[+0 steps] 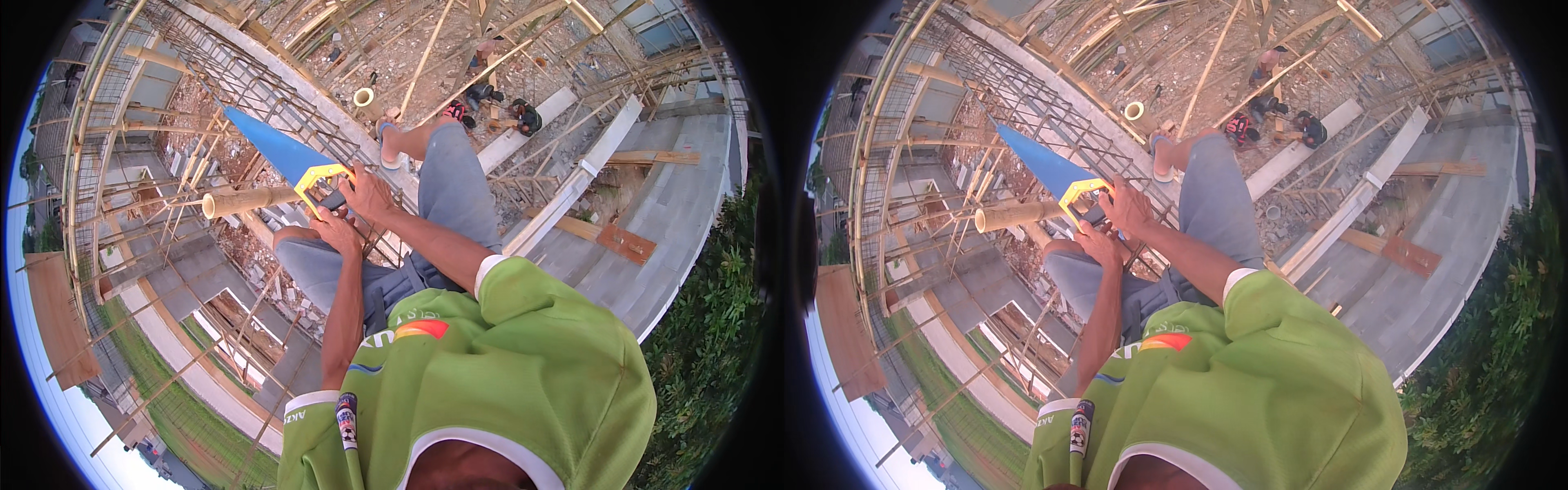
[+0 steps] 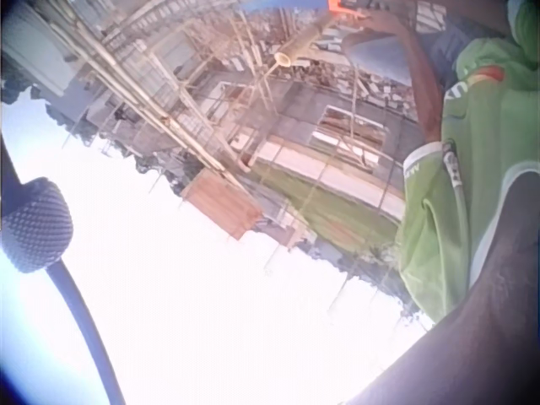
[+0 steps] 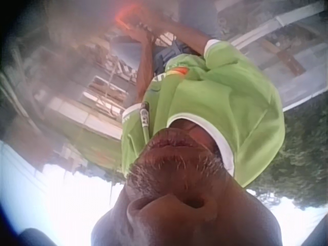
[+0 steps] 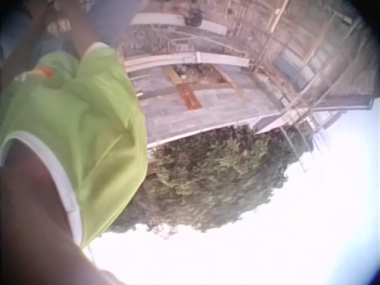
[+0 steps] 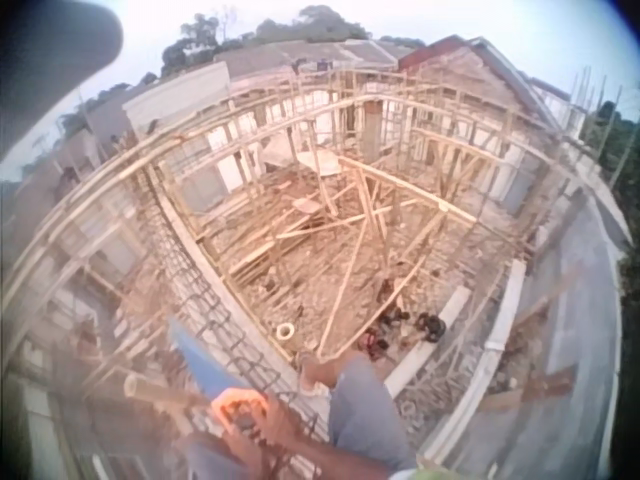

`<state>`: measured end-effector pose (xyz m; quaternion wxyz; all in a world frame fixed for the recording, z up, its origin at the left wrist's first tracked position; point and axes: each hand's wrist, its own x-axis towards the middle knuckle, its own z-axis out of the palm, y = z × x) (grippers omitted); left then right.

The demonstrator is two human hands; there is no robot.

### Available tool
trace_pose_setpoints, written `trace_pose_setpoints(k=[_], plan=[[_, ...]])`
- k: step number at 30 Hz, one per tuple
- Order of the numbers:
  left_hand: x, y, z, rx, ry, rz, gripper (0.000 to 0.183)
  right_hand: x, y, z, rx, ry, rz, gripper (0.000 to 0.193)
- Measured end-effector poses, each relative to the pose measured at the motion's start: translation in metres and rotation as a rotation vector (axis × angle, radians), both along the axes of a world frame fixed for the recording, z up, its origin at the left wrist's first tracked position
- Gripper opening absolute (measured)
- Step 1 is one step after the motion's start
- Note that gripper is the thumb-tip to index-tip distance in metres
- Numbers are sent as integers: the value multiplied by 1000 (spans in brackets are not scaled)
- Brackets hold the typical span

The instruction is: The person uses a hand saw to cut a bamboo pole while standing on scaffolding at a construction site. The person holds the bamboo with one hand and saws with the other, producing cut pieces that fall away.

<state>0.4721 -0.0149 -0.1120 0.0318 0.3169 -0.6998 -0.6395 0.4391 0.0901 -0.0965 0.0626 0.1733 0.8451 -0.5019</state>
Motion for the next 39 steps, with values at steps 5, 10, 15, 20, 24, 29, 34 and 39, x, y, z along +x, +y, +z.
trace_pose_setpoints(k=[5,10,15,20,24,29,34,39], plan=[[-2,-3,-14,19,-30,-1,44,-3,2,-6,23,-17,19,46],[2,-60,-70,-224,-90,-200,59,-3,-10,-10,34,47,43,58],[-22,-74,31,-324,-11,-95,78,-5,-8,-29,100,100,35,66],[-101,-156,100,-701,533,37,64,-8,-8,-52,49,137,87,56],[-184,-211,121,-904,552,-44,50,-5,-12,-34,-47,261,63,46],[-235,-266,61,-884,77,-407,54,-6,-20,-47,-62,269,64,51],[-242,-225,65,-1046,-113,-483,57,-5,-12,-51,-41,226,60,51],[-241,-235,51,-978,47,-66,60,-8,-15,-63,-81,244,100,46]])
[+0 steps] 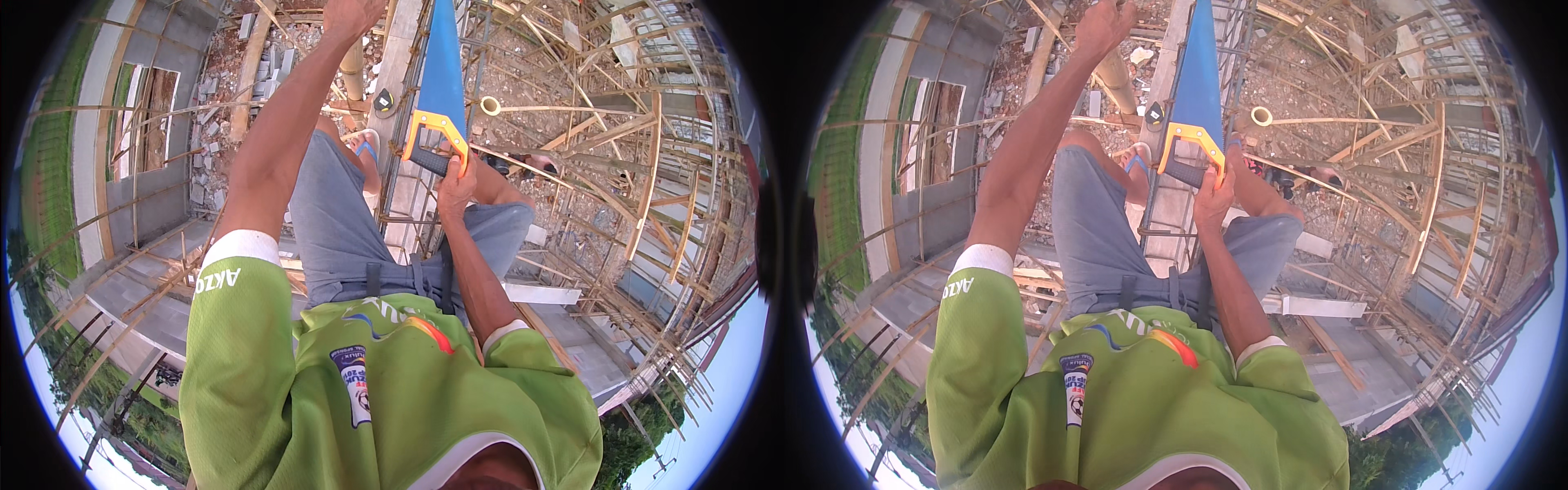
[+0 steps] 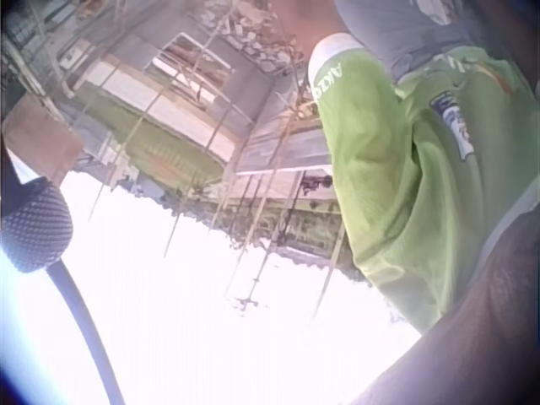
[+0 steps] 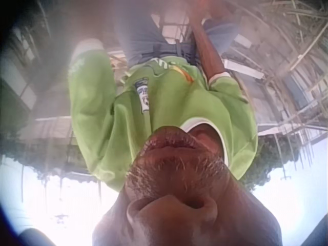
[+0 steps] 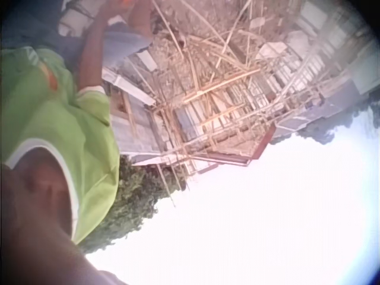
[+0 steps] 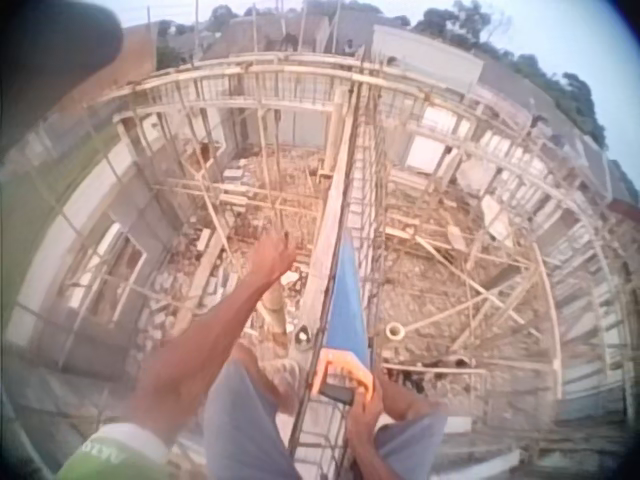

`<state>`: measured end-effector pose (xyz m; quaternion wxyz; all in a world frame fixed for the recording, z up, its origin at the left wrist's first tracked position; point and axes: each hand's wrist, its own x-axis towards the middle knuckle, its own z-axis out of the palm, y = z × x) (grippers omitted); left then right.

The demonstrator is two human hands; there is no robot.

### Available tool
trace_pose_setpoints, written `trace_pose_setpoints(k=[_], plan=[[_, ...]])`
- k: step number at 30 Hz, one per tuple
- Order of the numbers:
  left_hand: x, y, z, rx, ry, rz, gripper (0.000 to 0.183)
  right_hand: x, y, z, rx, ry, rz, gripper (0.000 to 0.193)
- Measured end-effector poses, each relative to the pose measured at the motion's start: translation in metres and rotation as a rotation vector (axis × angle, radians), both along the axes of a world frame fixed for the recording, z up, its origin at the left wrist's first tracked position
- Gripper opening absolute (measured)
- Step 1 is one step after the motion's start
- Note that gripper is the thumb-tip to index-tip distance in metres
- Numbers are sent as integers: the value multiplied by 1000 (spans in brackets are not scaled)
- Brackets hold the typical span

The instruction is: The person uses a hand saw to cut a bamboo pole while standing on scaffolding at a construction site. The person holds the bamboo with one hand and saws with the other, producing cut pieces that fall away.

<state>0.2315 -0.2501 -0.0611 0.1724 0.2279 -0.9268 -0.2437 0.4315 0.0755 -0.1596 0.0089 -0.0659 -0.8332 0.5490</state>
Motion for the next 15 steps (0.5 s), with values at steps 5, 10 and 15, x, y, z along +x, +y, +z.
trace_pose_setpoints(k=[5,10,15], plan=[[6,8,10,21,-53,-4,51,3,4,3,1,-26,-4,48],[0,1,17,-38,-113,20,56,2,-2,11,-17,-38,-24,51],[-4,14,32,-11,-217,4,58,2,-1,22,154,-11,-62,54]])
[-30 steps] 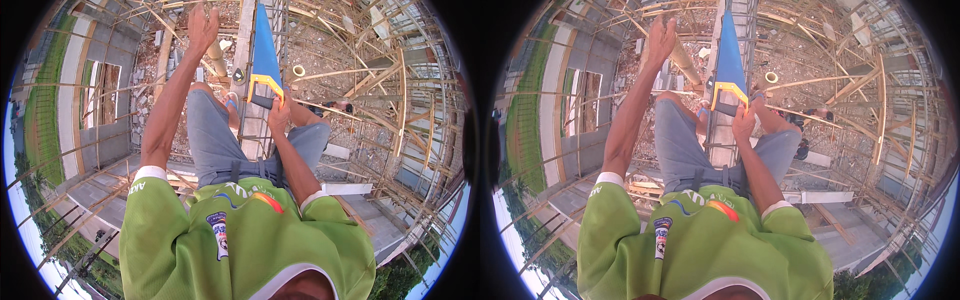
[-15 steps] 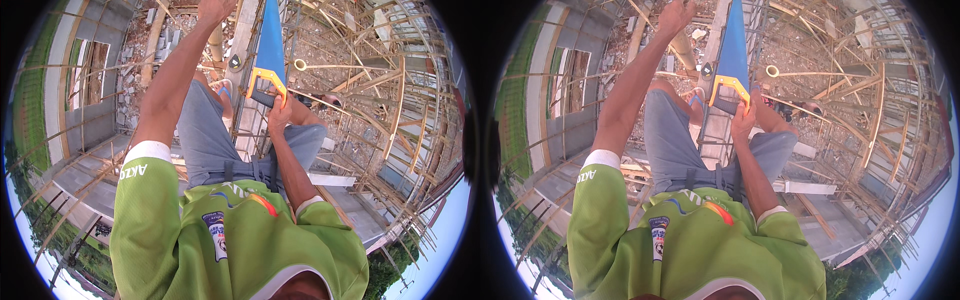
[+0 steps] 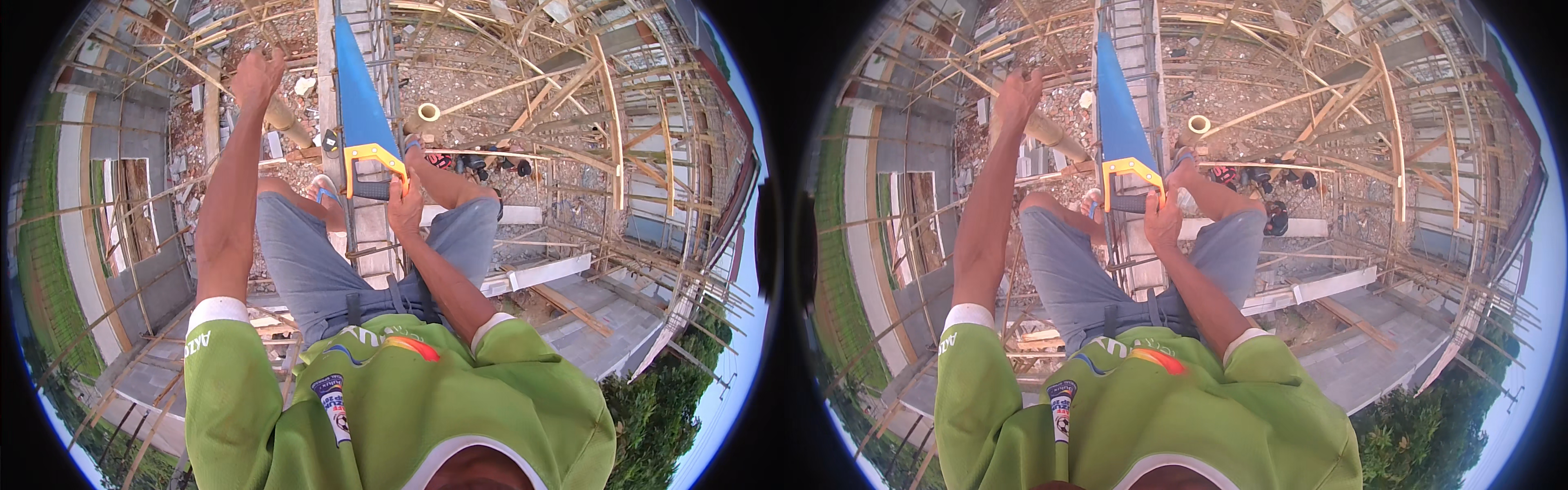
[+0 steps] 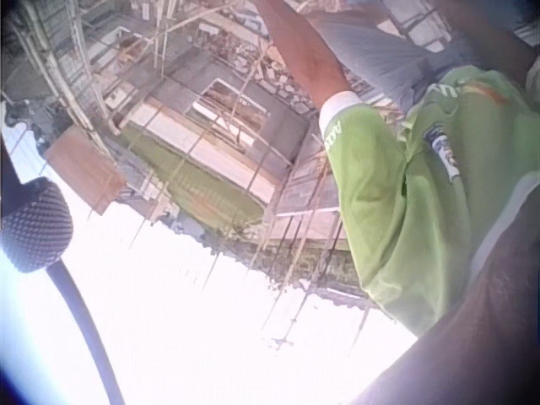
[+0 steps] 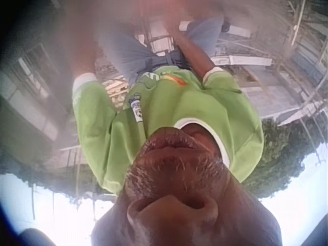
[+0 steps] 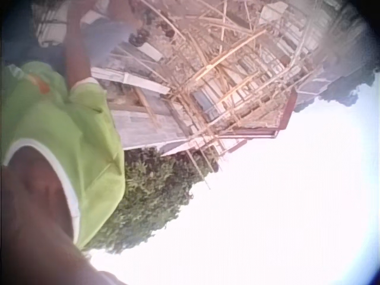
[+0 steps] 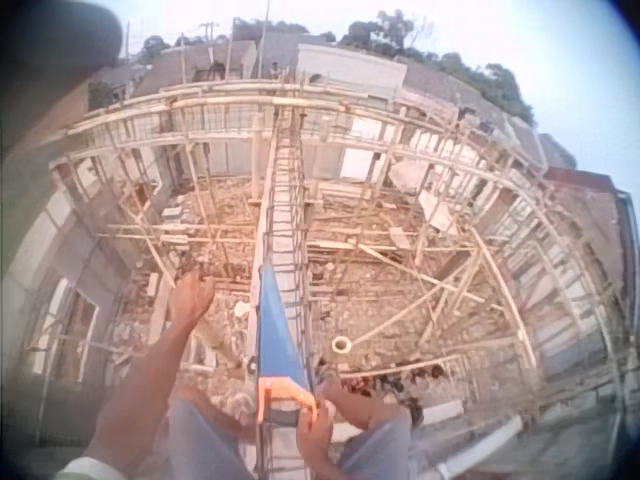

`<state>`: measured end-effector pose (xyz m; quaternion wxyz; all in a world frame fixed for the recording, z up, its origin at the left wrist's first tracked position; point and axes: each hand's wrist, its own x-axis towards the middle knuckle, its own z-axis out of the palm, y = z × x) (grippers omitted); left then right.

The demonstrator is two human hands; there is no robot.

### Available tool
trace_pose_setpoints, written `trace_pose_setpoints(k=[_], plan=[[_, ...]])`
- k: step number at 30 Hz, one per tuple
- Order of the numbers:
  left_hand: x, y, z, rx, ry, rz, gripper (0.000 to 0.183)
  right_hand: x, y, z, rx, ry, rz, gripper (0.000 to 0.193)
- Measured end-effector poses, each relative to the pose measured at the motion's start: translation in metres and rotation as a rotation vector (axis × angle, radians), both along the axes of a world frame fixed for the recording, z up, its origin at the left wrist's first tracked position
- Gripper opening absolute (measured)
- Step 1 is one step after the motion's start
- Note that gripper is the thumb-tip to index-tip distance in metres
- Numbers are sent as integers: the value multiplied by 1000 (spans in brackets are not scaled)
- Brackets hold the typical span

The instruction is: The person uses a hand saw to cut a bamboo pole while standing on scaffolding at a construction site. The person holds the bamboo with one hand and saws with the other, producing cut pieces that fall away.

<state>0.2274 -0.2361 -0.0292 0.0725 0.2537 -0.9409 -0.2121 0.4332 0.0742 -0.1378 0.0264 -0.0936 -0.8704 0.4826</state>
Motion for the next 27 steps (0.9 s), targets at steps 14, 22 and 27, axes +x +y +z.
trace_pose_setpoints(k=[14,22,27], plan=[[-5,-6,-18,-222,-38,3,60,1,9,22,-25,-219,-21,66],[-7,-7,-16,-158,-90,-62,61,5,14,36,-46,-226,-42,62],[-4,-1,-11,-191,-81,-58,54,6,18,41,-74,-235,-55,64]])
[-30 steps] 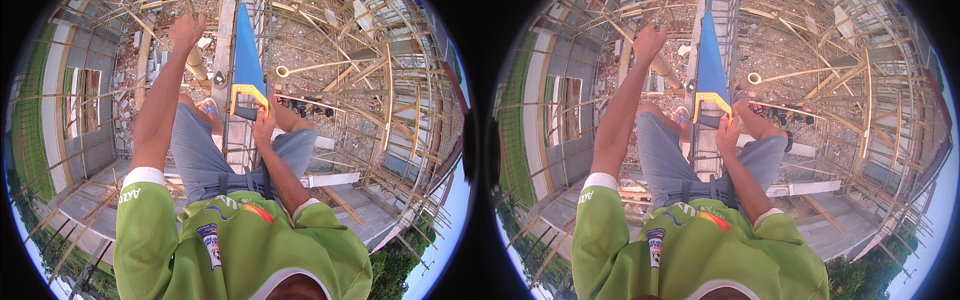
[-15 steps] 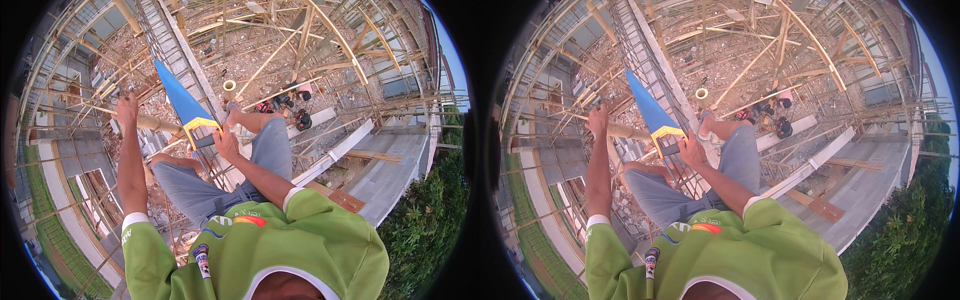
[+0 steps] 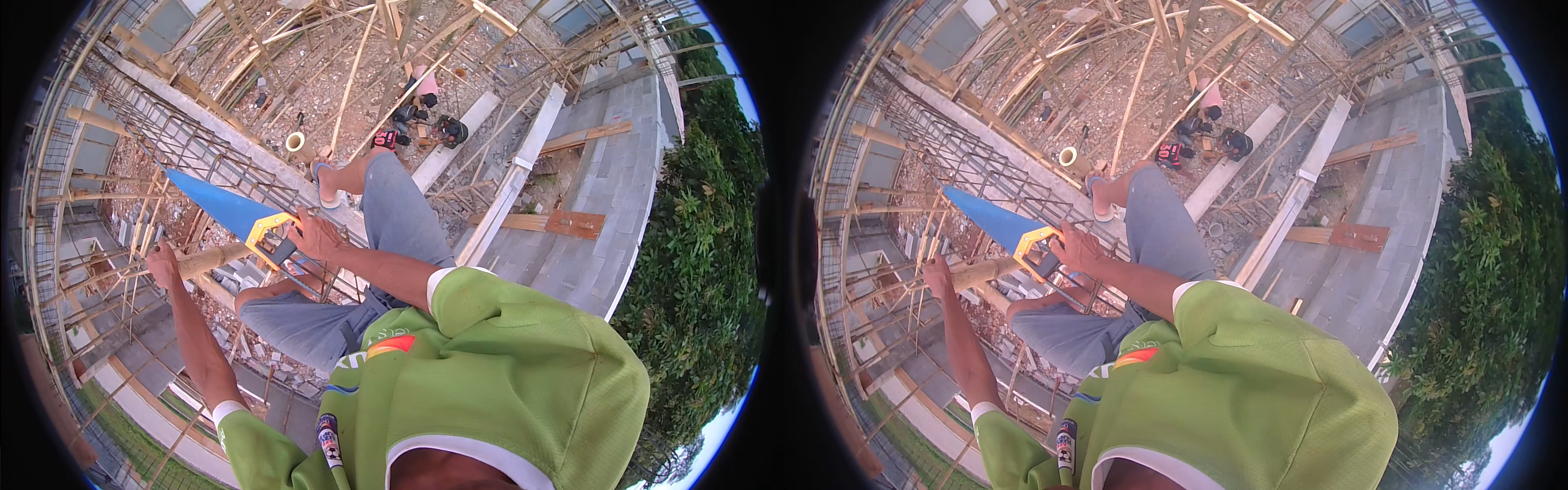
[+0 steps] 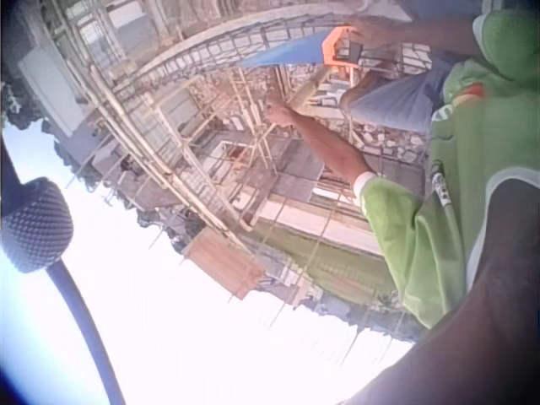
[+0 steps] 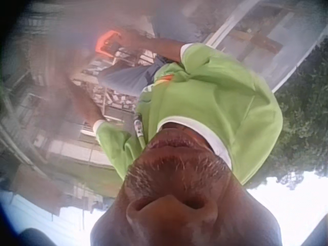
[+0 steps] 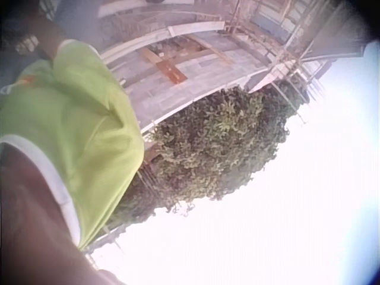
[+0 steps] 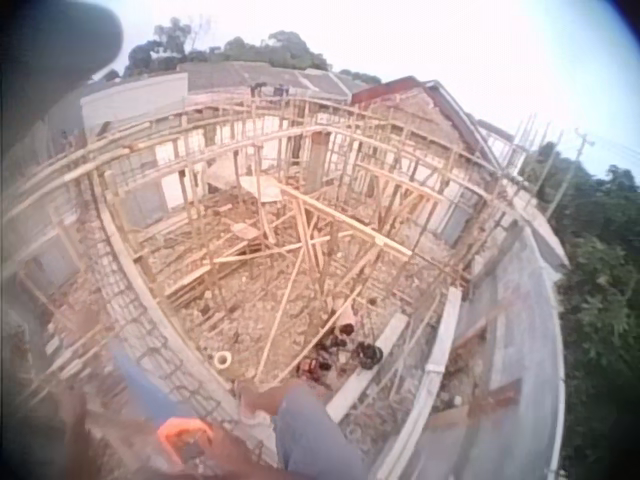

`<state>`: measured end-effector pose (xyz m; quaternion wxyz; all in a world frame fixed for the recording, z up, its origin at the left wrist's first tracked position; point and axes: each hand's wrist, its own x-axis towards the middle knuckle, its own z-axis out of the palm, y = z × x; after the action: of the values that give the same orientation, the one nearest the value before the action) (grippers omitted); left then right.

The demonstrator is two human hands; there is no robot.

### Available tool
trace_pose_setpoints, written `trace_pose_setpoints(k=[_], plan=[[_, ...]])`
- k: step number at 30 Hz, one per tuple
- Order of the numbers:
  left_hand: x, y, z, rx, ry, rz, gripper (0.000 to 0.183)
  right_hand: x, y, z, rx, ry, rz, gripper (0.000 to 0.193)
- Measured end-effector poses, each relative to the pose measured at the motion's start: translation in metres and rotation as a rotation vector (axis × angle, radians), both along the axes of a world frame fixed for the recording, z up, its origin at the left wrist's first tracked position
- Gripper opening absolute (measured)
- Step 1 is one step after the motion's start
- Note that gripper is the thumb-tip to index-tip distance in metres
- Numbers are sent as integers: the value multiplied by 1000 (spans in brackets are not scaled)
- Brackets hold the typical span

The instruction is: The person uses a hand saw to cut a bamboo pole while standing on scaffolding at a construction site. The person holds the bamboo with one hand and saws with the other, producing cut pieces that fall away.

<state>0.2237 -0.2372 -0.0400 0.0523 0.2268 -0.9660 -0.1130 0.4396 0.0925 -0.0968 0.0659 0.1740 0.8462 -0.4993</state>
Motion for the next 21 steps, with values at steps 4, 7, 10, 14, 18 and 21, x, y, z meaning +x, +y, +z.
trace_pose_setpoints(k=[4,7,10,14,18,21], plan=[[-12,-8,-4,-30,-135,-23,58,3,1,-1,-10,44,-21,60],[-12,-8,-7,-8,-128,-22,56,4,2,2,-21,-6,-2,55],[-10,-11,-12,-31,-96,9,57,5,6,15,-63,-66,26,51],[-9,-9,-10,-65,-88,0,60,5,7,8,-62,-44,31,53],[-8,-3,-8,-71,-97,-36,61,7,9,3,-64,-28,24,54],[-5,-5,-8,-65,-84,-23,59,7,6,0,-58,-8,21,54]])
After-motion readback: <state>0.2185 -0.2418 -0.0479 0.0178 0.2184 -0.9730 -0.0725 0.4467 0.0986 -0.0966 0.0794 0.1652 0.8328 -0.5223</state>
